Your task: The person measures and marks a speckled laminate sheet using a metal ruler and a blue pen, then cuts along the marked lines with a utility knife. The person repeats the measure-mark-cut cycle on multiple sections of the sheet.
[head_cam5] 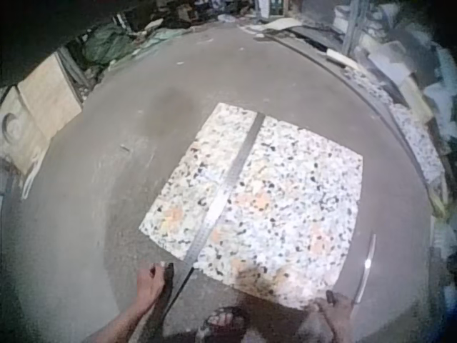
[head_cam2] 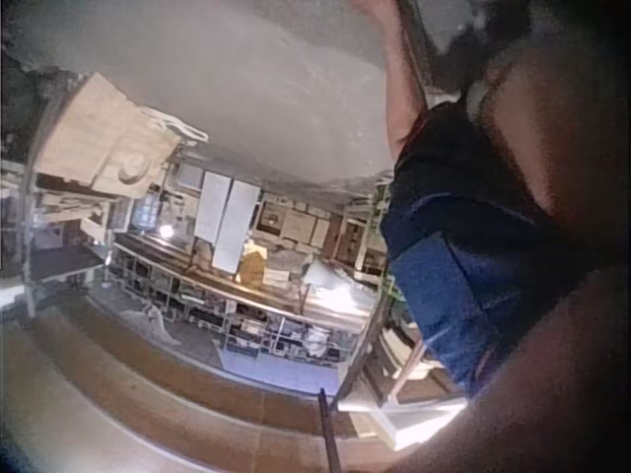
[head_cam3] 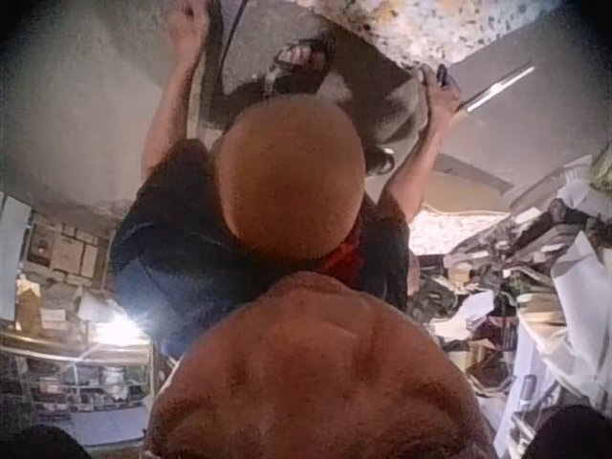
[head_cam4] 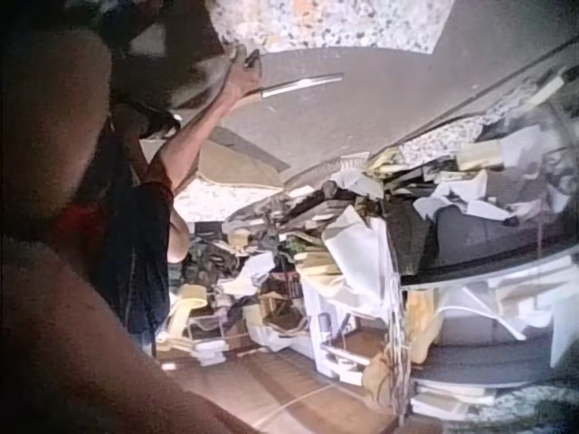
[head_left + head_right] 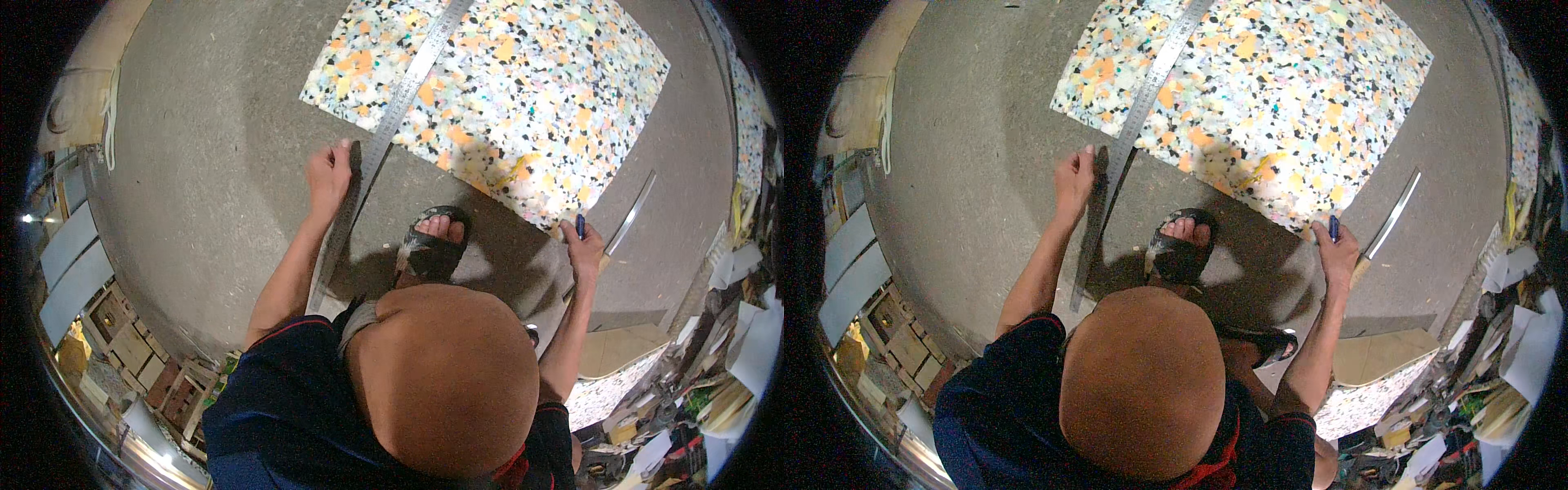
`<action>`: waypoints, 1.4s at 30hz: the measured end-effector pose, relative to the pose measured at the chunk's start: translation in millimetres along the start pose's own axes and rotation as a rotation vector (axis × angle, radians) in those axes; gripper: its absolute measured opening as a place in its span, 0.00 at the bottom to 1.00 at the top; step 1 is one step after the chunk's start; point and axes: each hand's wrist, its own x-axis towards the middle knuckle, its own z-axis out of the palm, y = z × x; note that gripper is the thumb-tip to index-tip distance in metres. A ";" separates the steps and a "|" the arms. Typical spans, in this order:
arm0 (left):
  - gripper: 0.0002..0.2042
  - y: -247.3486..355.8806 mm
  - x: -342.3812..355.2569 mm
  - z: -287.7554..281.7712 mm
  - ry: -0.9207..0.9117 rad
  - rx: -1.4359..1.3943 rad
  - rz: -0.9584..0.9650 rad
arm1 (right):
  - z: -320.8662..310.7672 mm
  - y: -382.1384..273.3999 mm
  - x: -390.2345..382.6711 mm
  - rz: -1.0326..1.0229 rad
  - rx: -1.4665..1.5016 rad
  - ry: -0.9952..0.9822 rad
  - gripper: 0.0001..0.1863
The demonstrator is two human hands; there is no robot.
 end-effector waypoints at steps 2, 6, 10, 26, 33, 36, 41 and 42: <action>0.25 0.2 -8.5 -2.7 -0.071 0.015 -0.004 | -4.4 -7.3 -2.2 0.019 0.012 -0.016 0.24; 0.26 11.9 -19.8 5.1 -0.144 0.022 -0.060 | -11.8 -17.9 -3.4 0.049 0.012 -0.018 0.23; 0.26 14.2 -19.9 17.4 -0.150 0.035 -0.045 | -10.8 -20.0 -2.2 0.066 0.026 -0.005 0.24; 0.23 31.4 10.2 72.0 -0.221 -0.056 0.039 | -15.5 10.0 46.6 0.159 0.120 0.321 0.29; 0.22 60.3 2.0 85.4 -0.230 -0.147 0.094 | -65.8 70.4 42.5 0.410 -0.142 0.453 0.32; 0.22 66.7 0.7 84.0 -0.231 -0.120 0.082 | -73.7 94.4 35.7 0.512 -0.177 0.364 0.33; 0.24 60.5 4.2 73.1 -0.196 0.078 0.257 | -61.2 135.1 25.7 0.328 -0.166 0.377 0.31; 0.24 52.5 0.8 63.1 -0.221 0.095 0.135 | -53.7 139.1 19.4 0.281 -0.212 0.311 0.32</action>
